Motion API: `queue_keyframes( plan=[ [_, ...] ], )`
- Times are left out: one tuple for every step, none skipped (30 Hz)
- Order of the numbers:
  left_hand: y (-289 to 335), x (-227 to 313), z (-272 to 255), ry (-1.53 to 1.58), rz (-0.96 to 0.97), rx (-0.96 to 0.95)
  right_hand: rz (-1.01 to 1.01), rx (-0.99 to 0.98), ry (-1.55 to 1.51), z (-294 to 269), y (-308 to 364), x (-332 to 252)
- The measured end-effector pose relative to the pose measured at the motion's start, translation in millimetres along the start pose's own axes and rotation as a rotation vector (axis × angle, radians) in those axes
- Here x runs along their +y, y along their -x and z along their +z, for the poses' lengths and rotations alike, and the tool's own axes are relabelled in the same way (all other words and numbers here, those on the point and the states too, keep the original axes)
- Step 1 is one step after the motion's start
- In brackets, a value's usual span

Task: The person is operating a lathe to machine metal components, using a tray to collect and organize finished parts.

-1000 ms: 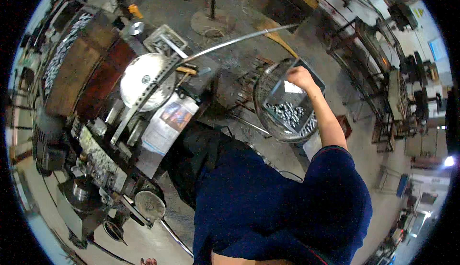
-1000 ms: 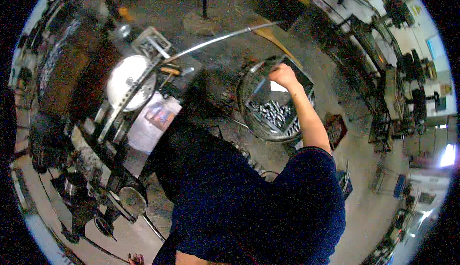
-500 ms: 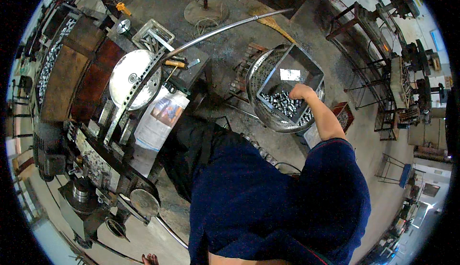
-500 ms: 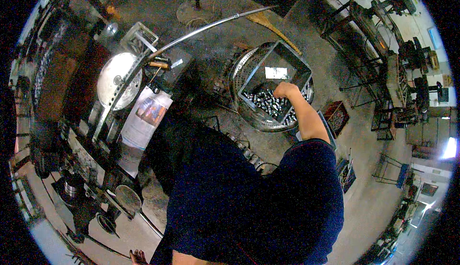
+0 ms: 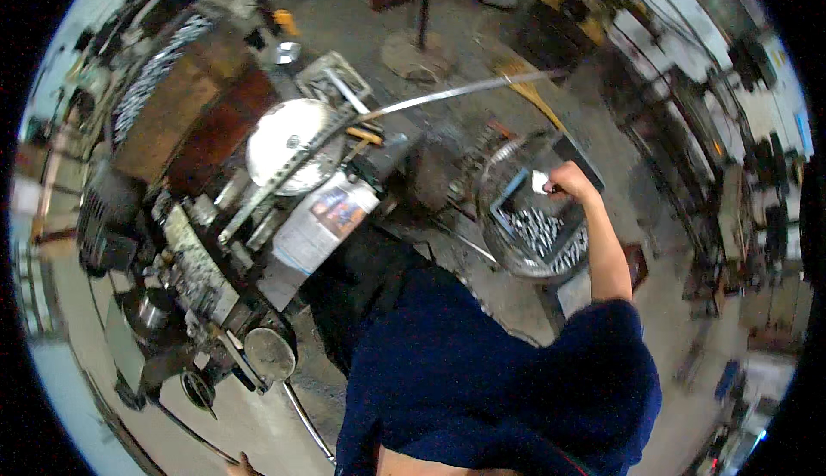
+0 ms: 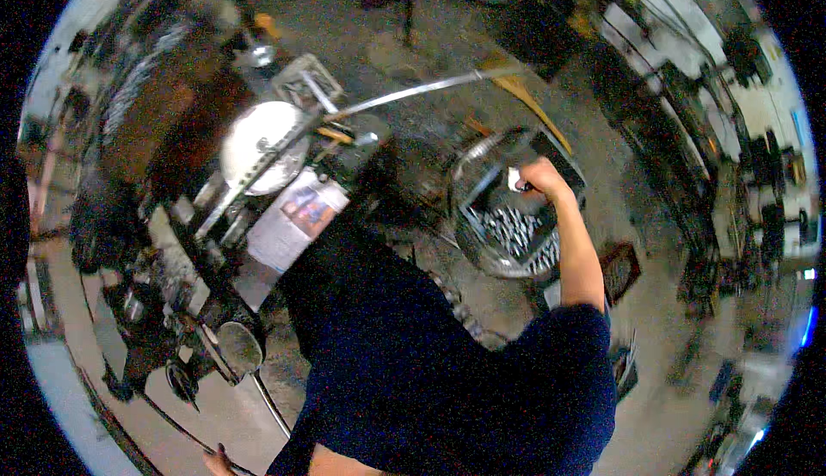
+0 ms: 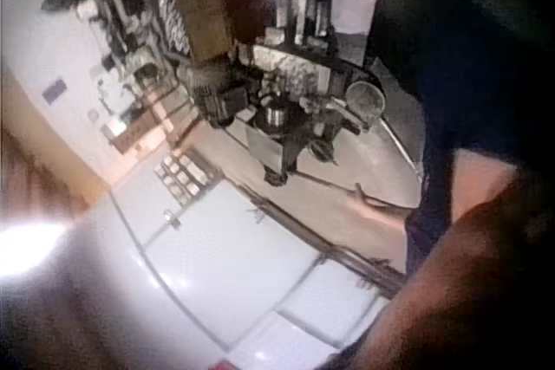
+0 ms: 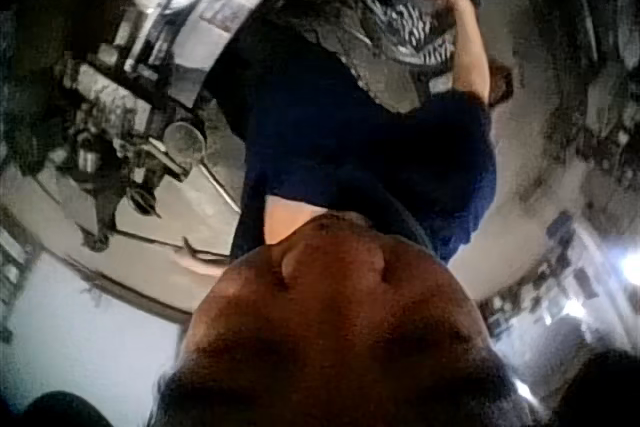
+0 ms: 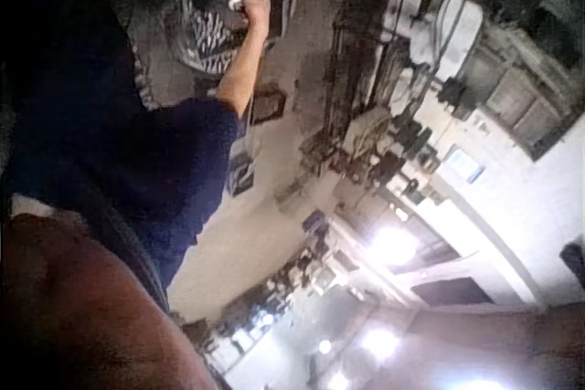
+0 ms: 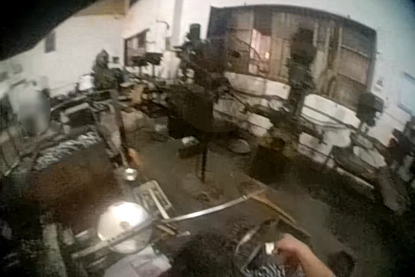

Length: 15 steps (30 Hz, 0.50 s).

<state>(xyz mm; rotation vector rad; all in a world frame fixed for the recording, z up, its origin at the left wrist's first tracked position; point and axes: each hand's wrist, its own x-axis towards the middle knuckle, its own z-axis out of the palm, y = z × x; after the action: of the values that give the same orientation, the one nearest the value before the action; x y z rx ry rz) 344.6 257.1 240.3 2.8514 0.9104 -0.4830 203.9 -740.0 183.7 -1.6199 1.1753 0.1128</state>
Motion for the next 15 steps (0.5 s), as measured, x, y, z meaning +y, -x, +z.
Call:
queue_keyframes(
  plan=[
    [-5, 1, -2, -0.451, 0.144, 0.185, -0.083, -0.036, -0.246, 9, 20, -34],
    [52, 77, -33, -0.263, 0.200, 0.207, -0.260, -0.104, -0.368, 18, 33, -59],
    [54, 98, -38, 0.079, 0.313, 0.204, -0.431, -0.184, -0.490, 32, 43, -85],
    [72, 179, -67, 0.338, 0.510, 0.223, -0.619, -0.300, -0.543, 36, 63, -100],
    [110, 227, -85, 0.605, 0.651, 0.224, -0.820, -0.490, -0.560, 64, 70, -133],
    [121, 242, -81, 0.902, 0.671, 0.192, -0.893, -0.631, -0.474, 105, 73, -168],
    [143, 271, -84, 0.923, 0.722, 0.140, -0.956, -0.754, -0.386, 149, 80, -196],
    [154, 292, -78, 1.033, 0.801, 0.006, -1.089, -0.814, -0.102, 195, 83, -217],
    [155, 322, -70, 1.013, 0.895, -0.105, -1.090, -0.892, -0.005, 237, 94, -229],
    [167, 352, -65, 1.007, 0.923, -0.197, -1.132, -1.039, -0.127, 281, 101, -232],
    [174, 390, -57, 0.982, 0.950, -0.272, -1.331, -1.055, -0.107, 316, 102, -233],
    [175, 405, -39, 1.283, 0.894, -0.552, -1.368, -1.114, -0.142, 336, 130, -244],
    [168, 414, -20, 1.362, 0.890, -0.686, -1.407, -1.175, -0.182, 351, 157, -252],
    [178, 424, -18, 1.292, 0.830, -0.635, -1.474, -1.072, -0.192, 366, 165, -249],
    [199, 430, -19, 1.566, 0.645, -0.682, -1.538, -0.987, -0.207, 378, 175, -248]
  ],
)
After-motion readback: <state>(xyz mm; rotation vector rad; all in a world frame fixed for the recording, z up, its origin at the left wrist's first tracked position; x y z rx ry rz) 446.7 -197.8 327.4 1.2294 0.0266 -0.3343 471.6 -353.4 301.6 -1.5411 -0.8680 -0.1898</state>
